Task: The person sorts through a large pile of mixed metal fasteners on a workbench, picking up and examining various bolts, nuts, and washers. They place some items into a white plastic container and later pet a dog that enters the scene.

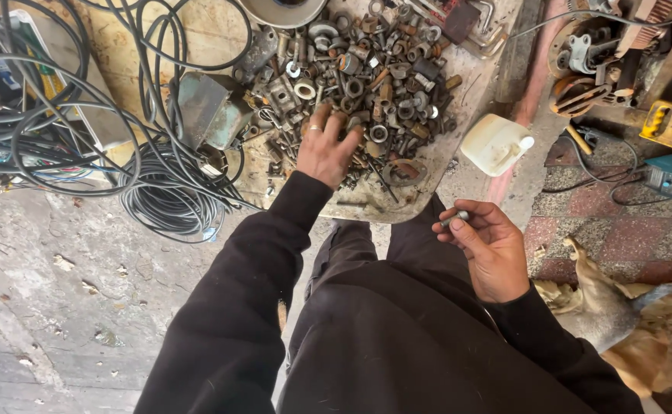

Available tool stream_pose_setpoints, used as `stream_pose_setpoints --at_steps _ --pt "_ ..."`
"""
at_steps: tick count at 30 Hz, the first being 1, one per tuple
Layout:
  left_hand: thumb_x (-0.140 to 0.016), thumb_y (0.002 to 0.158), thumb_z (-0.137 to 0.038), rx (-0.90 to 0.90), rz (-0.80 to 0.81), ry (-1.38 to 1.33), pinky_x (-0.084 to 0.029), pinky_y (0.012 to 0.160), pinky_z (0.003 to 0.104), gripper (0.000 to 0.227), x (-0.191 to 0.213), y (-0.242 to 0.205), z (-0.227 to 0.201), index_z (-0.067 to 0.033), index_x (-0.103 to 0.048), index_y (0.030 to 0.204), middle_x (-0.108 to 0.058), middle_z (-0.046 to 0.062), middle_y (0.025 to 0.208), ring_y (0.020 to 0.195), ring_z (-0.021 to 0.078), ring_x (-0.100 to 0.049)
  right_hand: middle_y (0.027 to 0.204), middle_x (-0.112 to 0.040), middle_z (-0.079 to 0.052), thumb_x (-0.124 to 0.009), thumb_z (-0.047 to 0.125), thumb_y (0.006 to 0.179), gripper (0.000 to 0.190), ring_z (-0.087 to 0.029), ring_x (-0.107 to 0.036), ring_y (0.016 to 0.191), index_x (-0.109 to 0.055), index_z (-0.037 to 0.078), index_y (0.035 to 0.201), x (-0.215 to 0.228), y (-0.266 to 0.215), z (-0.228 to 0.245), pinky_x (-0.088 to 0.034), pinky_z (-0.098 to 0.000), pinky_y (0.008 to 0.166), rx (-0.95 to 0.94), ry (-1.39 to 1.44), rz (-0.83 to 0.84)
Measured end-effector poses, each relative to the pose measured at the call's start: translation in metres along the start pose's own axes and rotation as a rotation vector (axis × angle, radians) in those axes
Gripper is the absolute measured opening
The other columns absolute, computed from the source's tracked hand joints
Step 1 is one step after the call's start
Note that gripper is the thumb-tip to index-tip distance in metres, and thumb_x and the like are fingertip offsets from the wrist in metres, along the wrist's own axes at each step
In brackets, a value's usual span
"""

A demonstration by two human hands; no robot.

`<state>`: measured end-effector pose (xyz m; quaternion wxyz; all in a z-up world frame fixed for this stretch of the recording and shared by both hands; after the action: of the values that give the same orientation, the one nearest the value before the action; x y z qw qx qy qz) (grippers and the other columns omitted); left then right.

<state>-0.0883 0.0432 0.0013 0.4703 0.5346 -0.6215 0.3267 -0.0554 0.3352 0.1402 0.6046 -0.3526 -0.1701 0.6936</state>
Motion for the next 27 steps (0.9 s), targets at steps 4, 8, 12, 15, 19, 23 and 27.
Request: stream_pose_setpoints --at_steps 4,8,12,15,19,23,27 --pt "-0.07 0.097 -0.004 0.119 -0.036 -0.168 -0.063 0.079 0.049 0.025 0.01 0.008 0.004 -0.0109 -0.063 0.121 -0.056 0.021 0.121 0.128 0.0469 -0.052 0.113 -0.071 -0.014 -0.063 0.002 0.1 0.026 -0.024 -0.071 0.102 -0.062 0.002 0.127 -0.005 0.0 -0.002 -0.059 -0.036 0.089 -0.005 -0.002 0.007" --pt "-0.073 0.09 -0.007 0.207 -0.083 -0.208 -0.065 0.076 0.043 0.028 0.02 0.015 0.004 -0.0125 -0.064 0.115 -0.057 0.017 0.118 0.117 0.0381 -0.058 0.113 -0.071 -0.014 -0.064 0.001 0.1 0.027 -0.024 -0.071 0.102 -0.063 0.001 0.127 -0.008 0.0 -0.002 -0.059 -0.0361 0.089 -0.009 0.007 0.02" --pt "-0.069 0.097 -0.008 0.47 -0.259 -0.621 -0.067 0.08 0.035 0.028 0.032 0.018 0.014 -0.0127 -0.059 0.123 -0.066 0.011 0.119 0.104 0.0254 -0.073 0.114 -0.071 -0.015 -0.064 0.002 0.1 0.026 -0.025 -0.071 0.103 -0.062 0.001 0.126 -0.008 0.0 0.001 -0.059 -0.0366 0.09 0.012 0.0 0.034" --pt "-0.062 0.102 -0.005 0.644 -0.324 -1.195 -0.069 0.076 0.034 0.033 0.033 0.015 0.028 -0.0104 -0.054 0.134 -0.069 0.012 0.119 0.101 0.0258 -0.077 0.115 -0.071 -0.015 -0.064 0.002 0.101 0.026 -0.025 -0.071 0.103 -0.063 0.001 0.126 -0.006 0.001 0.002 -0.059 -0.0366 0.09 0.015 -0.009 0.031" --pt "-0.055 0.107 -0.001 0.822 -0.336 -1.77 -0.065 0.07 0.037 0.042 0.031 0.006 0.038 -0.0035 -0.049 0.148 -0.063 0.02 0.121 0.094 0.0321 -0.075 0.115 -0.07 -0.014 -0.064 0.002 0.1 0.027 -0.024 -0.071 0.104 -0.062 0.002 0.127 -0.007 0.001 0.004 -0.059 -0.0365 0.09 0.013 -0.011 0.034" --pt "-0.049 0.105 -0.003 0.74 -0.283 -2.053 -0.066 0.073 0.039 0.044 0.046 0.004 0.029 -0.0041 -0.042 0.149 -0.062 0.023 0.136 0.097 0.0343 -0.074 0.115 -0.07 -0.014 -0.064 0.003 0.101 0.026 -0.024 -0.071 0.104 -0.063 0.002 0.127 -0.011 0.001 0.007 -0.059 -0.0364 0.09 0.009 -0.012 0.047" --pt "-0.044 0.105 -0.006 0.671 -0.254 -2.25 -0.064 0.089 0.046 0.05 0.059 0.003 0.019 -0.0058 -0.039 0.155 -0.059 0.03 0.138 0.113 0.0417 -0.069 0.115 -0.07 -0.015 -0.064 0.003 0.101 0.026 -0.025 -0.071 0.104 -0.062 0.002 0.127 -0.01 0.002 0.005 -0.059 -0.0363 0.089 0.016 -0.034 0.058"
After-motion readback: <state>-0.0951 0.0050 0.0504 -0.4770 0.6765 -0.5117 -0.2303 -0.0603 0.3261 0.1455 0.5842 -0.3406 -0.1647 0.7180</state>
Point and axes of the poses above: each hand's wrist, its own y-axis towards the middle knuckle, its own x-axis out of the back of the hand, z = x × y, the point moved 2 cm from there along y, towards the middle knuckle
